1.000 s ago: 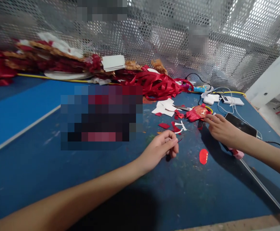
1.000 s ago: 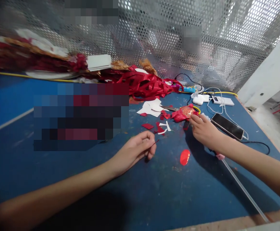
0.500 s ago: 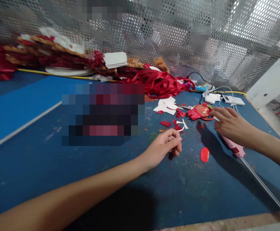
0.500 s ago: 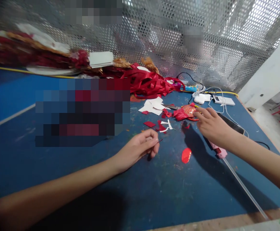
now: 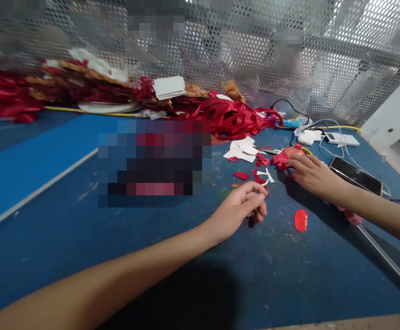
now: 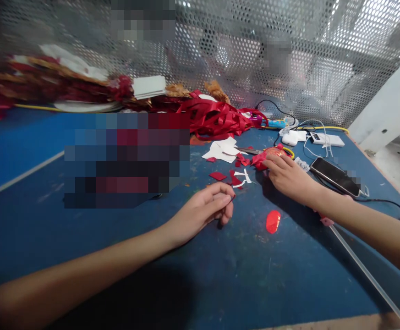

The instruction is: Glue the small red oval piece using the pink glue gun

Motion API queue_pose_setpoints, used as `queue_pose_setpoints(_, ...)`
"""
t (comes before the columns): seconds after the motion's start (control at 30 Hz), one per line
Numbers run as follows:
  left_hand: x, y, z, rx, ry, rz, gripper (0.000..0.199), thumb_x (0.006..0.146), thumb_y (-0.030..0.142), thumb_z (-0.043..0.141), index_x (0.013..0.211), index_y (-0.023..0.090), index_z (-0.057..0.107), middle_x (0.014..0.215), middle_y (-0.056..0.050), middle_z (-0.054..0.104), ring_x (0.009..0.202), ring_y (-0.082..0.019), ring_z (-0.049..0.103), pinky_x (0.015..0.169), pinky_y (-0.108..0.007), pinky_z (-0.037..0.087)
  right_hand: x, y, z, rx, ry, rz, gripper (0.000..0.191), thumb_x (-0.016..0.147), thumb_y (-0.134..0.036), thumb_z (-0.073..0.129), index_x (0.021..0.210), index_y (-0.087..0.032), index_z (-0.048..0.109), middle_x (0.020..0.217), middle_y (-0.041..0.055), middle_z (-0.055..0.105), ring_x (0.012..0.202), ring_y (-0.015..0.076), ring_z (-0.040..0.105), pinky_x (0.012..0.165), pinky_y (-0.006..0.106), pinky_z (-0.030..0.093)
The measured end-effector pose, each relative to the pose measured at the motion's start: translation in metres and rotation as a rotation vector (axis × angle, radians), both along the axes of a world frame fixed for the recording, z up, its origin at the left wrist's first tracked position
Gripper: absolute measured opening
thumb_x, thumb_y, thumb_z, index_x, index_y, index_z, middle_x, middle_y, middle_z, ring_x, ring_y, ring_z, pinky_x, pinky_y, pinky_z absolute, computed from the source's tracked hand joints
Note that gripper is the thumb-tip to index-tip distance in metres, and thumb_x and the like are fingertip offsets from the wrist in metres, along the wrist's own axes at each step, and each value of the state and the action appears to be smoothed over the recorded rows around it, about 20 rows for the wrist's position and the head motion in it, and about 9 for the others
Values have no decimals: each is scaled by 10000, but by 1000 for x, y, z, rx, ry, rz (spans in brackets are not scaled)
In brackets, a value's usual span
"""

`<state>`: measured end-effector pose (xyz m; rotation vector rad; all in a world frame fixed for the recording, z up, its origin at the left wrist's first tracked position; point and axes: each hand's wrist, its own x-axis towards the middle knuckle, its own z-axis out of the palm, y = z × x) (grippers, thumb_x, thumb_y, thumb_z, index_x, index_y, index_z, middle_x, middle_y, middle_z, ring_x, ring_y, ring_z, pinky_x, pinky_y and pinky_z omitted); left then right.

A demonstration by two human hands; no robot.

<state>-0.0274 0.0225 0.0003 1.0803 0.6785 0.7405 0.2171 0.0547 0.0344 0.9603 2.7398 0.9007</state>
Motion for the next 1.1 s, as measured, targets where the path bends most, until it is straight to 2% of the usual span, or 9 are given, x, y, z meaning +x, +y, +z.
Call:
queue_pose_setpoints(0.2, 1, 4, 0, -190, -133, 33, 140, 859, 253, 556, 870, 131, 623, 746, -47, 680, 677, -130, 652, 608, -222, 487, -2, 12, -4, 23, 6, 49, 221, 864, -97, 470, 860, -122, 689, 1223, 123, 600, 1227, 264, 445, 1021, 411, 358)
queue_pose_setpoints(0.33, 3, 10, 3, -401, -243, 72, 297, 939, 317, 436, 961, 104, 642, 980, -119, 697, 907, -192, 670, 777, -281, 518, -18, 7, 12, 25, 155, 80, 192, 876, -149, 493, 826, -127, 677, 1187, 122, 616, 1161, 263, 498, 957, 404, 404)
queue_pose_setpoints(0.43, 3, 12, 4, -511, -304, 19, 436, 954, 429, 366, 953, 91, 643, 1012, -139, 691, 962, -215, 660, 845, -310, 505, -40, -4, 28, 44, 382, 175, 208, 904, -185, 483, 803, -147, 661, 1113, 110, 636, 1111, 245, 525, 897, 381, 437)
queue_pose_setpoints(0.53, 4, 12, 2, -539, -327, -35, 448, 942, 457, 391, 875, 98, 651, 883, -119, 703, 860, -190, 672, 819, -310, 510, -63, -15, 33, -33, 493, 306, 211, 906, -170, 480, 783, -152, 650, 1077, 94, 639, 1094, 237, 531, 876, 376, 450)
queue_pose_setpoints(0.6, 5, 11, 0, -521, -319, -20, 311, 910, 373, 506, 805, 117, 647, 792, -85, 700, 774, -165, 667, 780, -307, 519, -74, -19, 29, -77, 465, 352, 226, 907, -159, 476, 759, -157, 647, 1089, 87, 637, 1109, 235, 519, 895, 387, 445)
queue_pose_setpoints(0.7, 6, 9, -3, -449, -304, 61, 119, 797, 214, 671, 721, 130, 633, 707, -39, 686, 700, -146, 653, 717, -292, 531, -82, -21, 20, -75, 433, 347, 215, 900, -143, 479, 774, -146, 653, 1085, 99, 636, 1118, 239, 508, 927, 402, 431)
queue_pose_setpoints(0.87, 9, 4, -5, -327, -255, 139, 223, 670, 278, 787, 709, 116, 640, 653, -4, 644, 615, -108, 608, 597, -223, 507, -83, -25, 17, -16, 493, 263, 232, 907, -118, 430, 818, -137, 644, 1060, 117, 633, 1054, 245, 524, 864, 400, 448)
queue_pose_setpoints(0.97, 8, 1, -4, -299, -226, 196, 221, 675, 281, 779, 720, 126, 628, 613, 28, 596, 540, -80, 563, 533, -191, 473, -87, -36, 19, -60, 504, 250, 239, 906, -110, 417, 778, -135, 617, 906, 103, 644, 844, 203, 561, 712, 335, 456)
queue_pose_setpoints(1.1, 5, 2, -3, -331, -262, 264, 213, 839, 294, 606, 697, 136, 592, 578, 23, 573, 485, -67, 527, 477, -166, 417, -93, -59, 11, -350, 488, 133, 107, 838, -191, 562, 738, -154, 577, 685, 23, 601, 574, 143, 529, 508, 269, 386)
